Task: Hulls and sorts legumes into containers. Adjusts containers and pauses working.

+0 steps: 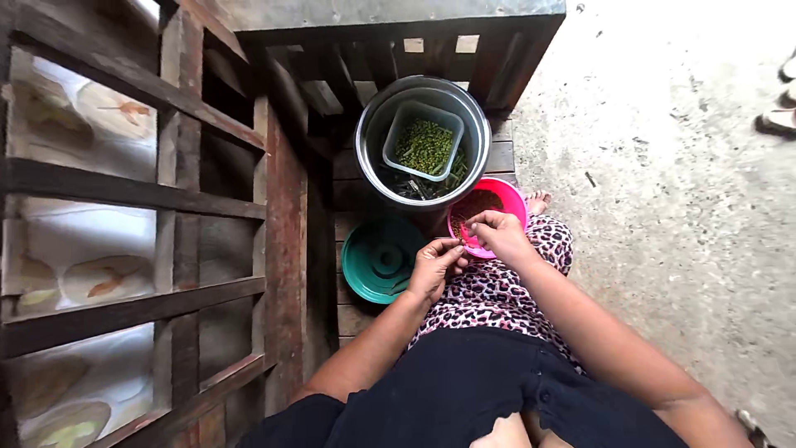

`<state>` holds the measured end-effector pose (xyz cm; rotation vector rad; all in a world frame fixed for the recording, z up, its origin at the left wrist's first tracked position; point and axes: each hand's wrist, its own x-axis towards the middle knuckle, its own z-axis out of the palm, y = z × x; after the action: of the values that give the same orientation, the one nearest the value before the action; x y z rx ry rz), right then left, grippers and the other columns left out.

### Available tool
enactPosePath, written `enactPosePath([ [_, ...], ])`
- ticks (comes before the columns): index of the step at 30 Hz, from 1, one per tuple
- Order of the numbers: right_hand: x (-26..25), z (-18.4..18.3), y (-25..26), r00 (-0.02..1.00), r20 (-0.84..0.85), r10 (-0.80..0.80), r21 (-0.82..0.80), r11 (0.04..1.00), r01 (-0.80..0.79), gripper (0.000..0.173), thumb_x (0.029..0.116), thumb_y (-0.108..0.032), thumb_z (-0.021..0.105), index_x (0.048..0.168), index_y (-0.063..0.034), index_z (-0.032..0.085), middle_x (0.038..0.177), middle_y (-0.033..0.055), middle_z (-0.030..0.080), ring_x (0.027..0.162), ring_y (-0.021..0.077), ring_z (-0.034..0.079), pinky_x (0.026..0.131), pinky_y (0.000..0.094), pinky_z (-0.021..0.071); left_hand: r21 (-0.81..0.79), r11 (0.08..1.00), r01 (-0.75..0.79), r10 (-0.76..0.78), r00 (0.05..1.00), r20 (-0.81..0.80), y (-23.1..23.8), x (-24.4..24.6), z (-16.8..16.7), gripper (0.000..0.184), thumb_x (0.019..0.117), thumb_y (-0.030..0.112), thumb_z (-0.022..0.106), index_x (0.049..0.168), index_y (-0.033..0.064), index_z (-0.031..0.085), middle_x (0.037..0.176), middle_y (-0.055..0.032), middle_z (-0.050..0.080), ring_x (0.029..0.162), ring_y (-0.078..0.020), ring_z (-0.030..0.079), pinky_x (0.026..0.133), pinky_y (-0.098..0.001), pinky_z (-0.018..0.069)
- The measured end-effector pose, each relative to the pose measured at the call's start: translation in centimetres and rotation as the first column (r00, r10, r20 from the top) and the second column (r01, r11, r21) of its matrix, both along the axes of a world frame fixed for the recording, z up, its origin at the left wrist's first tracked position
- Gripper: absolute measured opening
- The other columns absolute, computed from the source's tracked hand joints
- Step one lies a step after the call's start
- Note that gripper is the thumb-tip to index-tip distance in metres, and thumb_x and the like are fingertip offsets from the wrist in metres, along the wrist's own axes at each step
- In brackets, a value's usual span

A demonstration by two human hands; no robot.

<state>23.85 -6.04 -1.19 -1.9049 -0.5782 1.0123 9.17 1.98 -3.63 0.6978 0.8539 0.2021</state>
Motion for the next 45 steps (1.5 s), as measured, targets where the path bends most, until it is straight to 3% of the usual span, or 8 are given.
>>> enactPosePath([
  [3, 0.4, 0.3, 1.9, 0.998, -0.057, -0.028, 0.080, 0.996, 0.032, 0.017, 0.1008, -0.006, 0.055, 0.105, -0.0002, 0.070, 0.083, 0.0036, 0.069, 0.060, 0.0050, 0.055, 0.056, 0.0222, 0.0468, -0.015, 1.000, 0.022, -0.022, 1.000, 0.013, -0.5, 0.3, 0.0, 0.009, 0.0976, -0.005, 0.061, 0.106, -0.0042, 0.064, 0.080, -0.0089, 0.068, 0.061, -0.0106, 0.063, 0.057, -0.0223, 0.0544],
  [5, 0.1, 1.2, 4.2, 0.998, 0.043, 0.036, 0.108, 0.993, -0.041, 0.015, 0.0998, -0.006, 0.056, 0.102, -0.0010, 0.070, 0.082, 0.0032, 0.068, 0.063, 0.0056, 0.056, 0.059, 0.0236, 0.0477, -0.006, 1.000, 0.028, -0.028, 0.999, 0.024, -0.7, 0.1, -0.4, 0.008, 0.0973, -0.005, 0.061, 0.105, -0.0041, 0.063, 0.080, -0.0094, 0.069, 0.060, -0.0104, 0.063, 0.055, -0.0218, 0.0535],
  [9, -0.4, 0.9, 7.9, 0.922, 0.365, 0.129, 0.015, 0.989, -0.144, 0.015, 0.0958, -0.014, 0.067, 0.092, 0.0011, 0.068, 0.086, 0.0140, 0.067, 0.081, 0.0241, 0.065, 0.079, 0.0440, 0.0524, -0.001, 1.000, 0.004, -0.004, 1.000, -0.008, -1.2, -0.5, -0.9, 0.007, 0.0959, -0.005, 0.063, 0.103, -0.0040, 0.063, 0.081, -0.0097, 0.069, 0.061, -0.0102, 0.062, 0.057, -0.0221, 0.0528],
  [12, -0.1, 0.3, 6.5, 0.910, 0.391, 0.137, 0.058, 0.983, -0.173, 0.016, 0.0986, -0.008, 0.059, 0.101, 0.0019, 0.072, 0.098, 0.0166, 0.072, 0.094, 0.0246, 0.069, 0.090, 0.0428, 0.0543, 0.014, 0.999, -0.042, 0.041, 0.999, 0.030, -1.2, -0.7, -0.7, 0.005, 0.0974, -0.005, 0.061, 0.101, -0.0046, 0.064, 0.079, -0.0092, 0.069, 0.063, -0.0108, 0.064, 0.058, -0.0226, 0.0543],
  [15, 0.1, 0.1, 2.3, 0.965, 0.235, 0.115, 0.069, 0.988, -0.135, 0.018, 0.0987, -0.005, 0.055, 0.104, -0.0003, 0.072, 0.094, 0.0094, 0.072, 0.079, 0.0126, 0.066, 0.076, 0.0324, 0.0556, 0.055, 0.998, -0.021, 0.019, 0.999, 0.035, -1.0, -0.7, -0.4, 0.007, 0.0991, -0.003, 0.060, 0.104, -0.0050, 0.065, 0.079, -0.0090, 0.069, 0.063, -0.0104, 0.064, 0.058, -0.0223, 0.0543],
  [18, -0.3, 0.3, -1.7, 0.999, -0.027, 0.042, 0.005, 0.999, -0.042, 0.012, 0.1002, -0.007, 0.059, 0.102, -0.0014, 0.070, 0.081, 0.0026, 0.066, 0.059, 0.0050, 0.053, 0.056, 0.0227, 0.0457, 0.065, 0.997, 0.052, -0.053, 0.998, 0.019, -1.1, 0.1, -0.4, 0.007, 0.0985, -0.002, 0.061, 0.104, -0.0044, 0.066, 0.081, -0.0086, 0.070, 0.062, -0.0100, 0.064, 0.057, -0.0219, 0.0546],
  [26, -0.3, -1.2, -4.4, 0.931, -0.293, -0.217, 0.084, 0.964, 0.252, 0.006, 0.0956, 0.001, 0.064, 0.091, -0.0024, 0.067, 0.067, -0.0014, 0.060, 0.052, 0.0025, 0.050, 0.051, 0.0177, 0.0439, 0.211, 0.944, 0.254, -0.265, 0.964, 0.025, -1.3, 2.9, -0.9, 0.003, 0.0965, -0.001, 0.065, 0.099, -0.0030, 0.066, 0.074, -0.0046, 0.068, 0.058, -0.0080, 0.064, 0.056, -0.0218, 0.0558],
  [45, 0.5, -3.5, -4.5, 0.895, -0.347, -0.281, -0.010, 0.955, 0.296, 0.007, 0.0994, 0.000, 0.059, 0.095, -0.0006, 0.065, 0.070, 0.0013, 0.061, 0.053, 0.0059, 0.052, 0.053, 0.0208, 0.0467, 0.147, 0.888, 0.435, -0.422, 0.900, -0.113, 0.0, 4.8, -1.6, 0.014, 0.1049, 0.006, 0.054, 0.105, -0.0057, 0.062, 0.076, -0.0057, 0.067, 0.057, -0.0076, 0.061, 0.056, -0.0208, 0.0539],
])
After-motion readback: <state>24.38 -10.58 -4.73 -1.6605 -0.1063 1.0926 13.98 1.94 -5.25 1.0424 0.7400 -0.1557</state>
